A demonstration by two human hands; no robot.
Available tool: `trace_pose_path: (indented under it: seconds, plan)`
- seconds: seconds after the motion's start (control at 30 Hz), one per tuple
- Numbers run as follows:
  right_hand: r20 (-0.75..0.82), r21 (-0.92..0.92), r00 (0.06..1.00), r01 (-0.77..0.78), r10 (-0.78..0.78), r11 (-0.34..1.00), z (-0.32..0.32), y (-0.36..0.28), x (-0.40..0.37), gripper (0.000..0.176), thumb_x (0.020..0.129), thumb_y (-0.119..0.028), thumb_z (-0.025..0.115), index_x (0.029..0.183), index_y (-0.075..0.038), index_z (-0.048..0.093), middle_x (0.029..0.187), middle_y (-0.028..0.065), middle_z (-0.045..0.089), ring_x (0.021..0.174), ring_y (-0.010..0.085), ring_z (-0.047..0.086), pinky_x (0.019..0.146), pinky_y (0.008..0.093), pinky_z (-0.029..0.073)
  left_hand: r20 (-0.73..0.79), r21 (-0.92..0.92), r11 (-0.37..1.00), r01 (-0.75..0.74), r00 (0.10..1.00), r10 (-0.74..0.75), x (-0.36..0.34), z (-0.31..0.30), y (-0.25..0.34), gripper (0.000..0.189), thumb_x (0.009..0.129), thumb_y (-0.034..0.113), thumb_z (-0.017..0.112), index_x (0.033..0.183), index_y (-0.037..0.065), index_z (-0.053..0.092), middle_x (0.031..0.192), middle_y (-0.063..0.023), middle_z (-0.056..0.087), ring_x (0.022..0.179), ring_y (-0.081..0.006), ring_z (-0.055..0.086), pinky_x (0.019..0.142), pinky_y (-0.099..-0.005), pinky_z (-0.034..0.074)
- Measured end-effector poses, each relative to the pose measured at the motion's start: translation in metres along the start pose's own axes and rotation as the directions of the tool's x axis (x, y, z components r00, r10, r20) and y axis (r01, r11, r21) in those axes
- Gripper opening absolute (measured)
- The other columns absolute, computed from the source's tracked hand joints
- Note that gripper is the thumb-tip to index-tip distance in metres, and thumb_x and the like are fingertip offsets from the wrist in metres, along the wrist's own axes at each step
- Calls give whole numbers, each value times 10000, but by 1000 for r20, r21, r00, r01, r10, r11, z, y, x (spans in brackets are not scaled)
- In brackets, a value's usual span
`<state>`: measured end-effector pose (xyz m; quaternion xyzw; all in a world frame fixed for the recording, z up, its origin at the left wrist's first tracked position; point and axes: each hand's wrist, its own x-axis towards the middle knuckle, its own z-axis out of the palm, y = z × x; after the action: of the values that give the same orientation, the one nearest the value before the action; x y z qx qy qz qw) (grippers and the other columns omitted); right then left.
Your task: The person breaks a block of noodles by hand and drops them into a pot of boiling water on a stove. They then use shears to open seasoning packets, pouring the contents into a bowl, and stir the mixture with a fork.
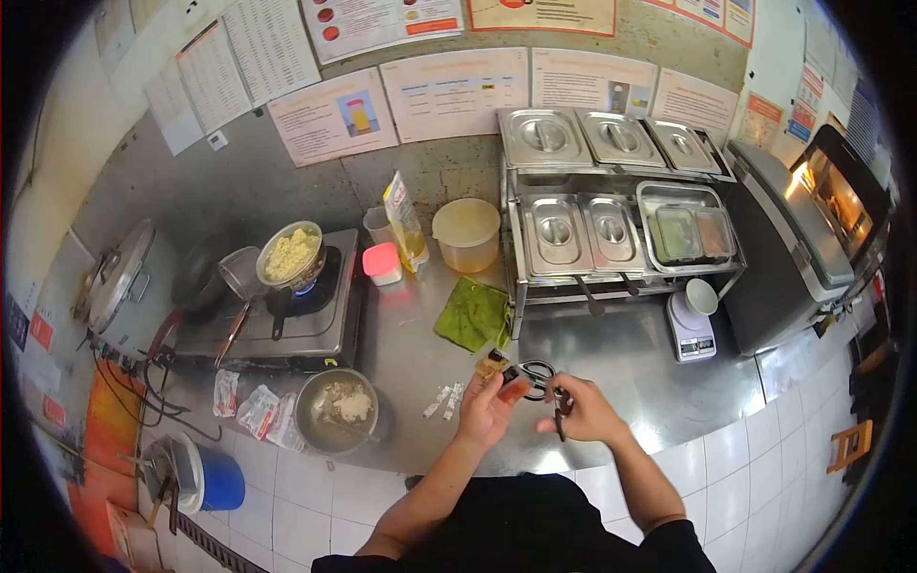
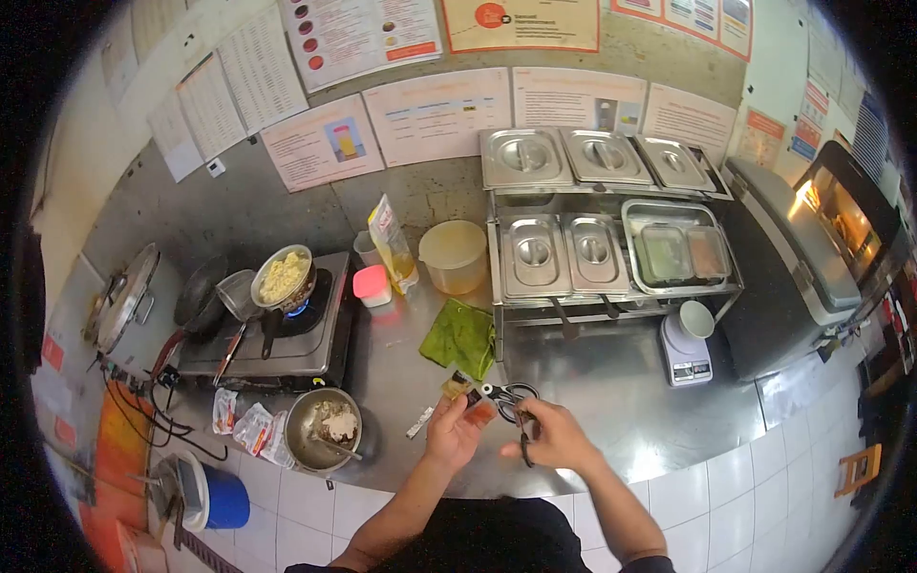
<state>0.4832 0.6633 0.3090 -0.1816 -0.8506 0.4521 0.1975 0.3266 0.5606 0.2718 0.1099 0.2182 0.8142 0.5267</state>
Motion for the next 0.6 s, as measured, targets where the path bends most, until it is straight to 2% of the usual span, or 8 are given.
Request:
trace_pose_path:
  seconds: [0.03,0.07,0.13,0.17,0.23,0.3,0.4,0.6]
  plan:
    - [55,-38,998,-9,11,999,-7,1,0,518,591,-413,837,823,-62,535,692,32,559,535,145,554,488,290,426,8,-14,1000,10,1000,-10,1,1,3,243,901,98,540,1139,109,492,990,-58,627,928,-187,618,845,-355,486]
    - [63,-37,998,-5,7,999,-13,-1,0,518,591,-413,837,823,-62,535,692,32,559,535,145,554,488,290,426,4,-16,1000,2,1000,-2,1,4,4,243,901,98,540,1139,109,492,990,-58,627,928,-187,618,845,-355,486]
    - [249,-207,958,-91,142,974,-26,-14,1,588,603,-516,785,948,-77,599,753,67,626,589,240,611,550,334,469,27,80,994,-71,997,69,0,12,3,316,865,22,565,1148,102,448,994,-68,613,935,-202,620,840,-366,502]
    - [186,-198,982,79,-41,977,-26,-16,2,511,632,-512,770,813,-83,559,640,46,575,493,200,553,484,315,425,24,79,994,-71,997,70,1,11,2,316,865,22,565,1148,102,448,994,-68,613,935,-202,620,840,-366,502]
    - [210,-241,977,88,-36,967,-32,-21,7,498,638,-506,770,802,-84,562,616,43,571,494,214,555,483,321,423,68,113,993,-32,997,25,2,9,0,437,858,-29,529,1236,135,386,1053,-86,587,988,-217,594,862,-395,503]
    - [226,-306,973,114,-45,945,-38,-29,12,476,650,-499,766,771,-83,568,564,45,560,491,257,553,480,338,418,66,118,992,-38,997,31,1,14,-2,431,860,-23,529,1235,135,386,1058,-91,583,995,-223,590,862,-408,504]
    - [229,-308,972,124,-53,943,-40,-33,16,470,653,-488,769,764,-77,569,552,59,552,488,275,548,479,346,417,44,125,991,-47,998,42,-1,21,-3,429,861,-13,533,1234,136,382,1066,-96,577,1007,-229,584,861,-428,506]
    - [214,-306,975,131,-66,943,-38,-31,17,458,654,-465,777,759,-71,568,548,62,549,487,281,550,476,350,416,11,130,991,-37,999,36,1,17,-5,429,864,5,545,1233,142,373,1064,-97,579,1007,-228,583,853,-432,506]
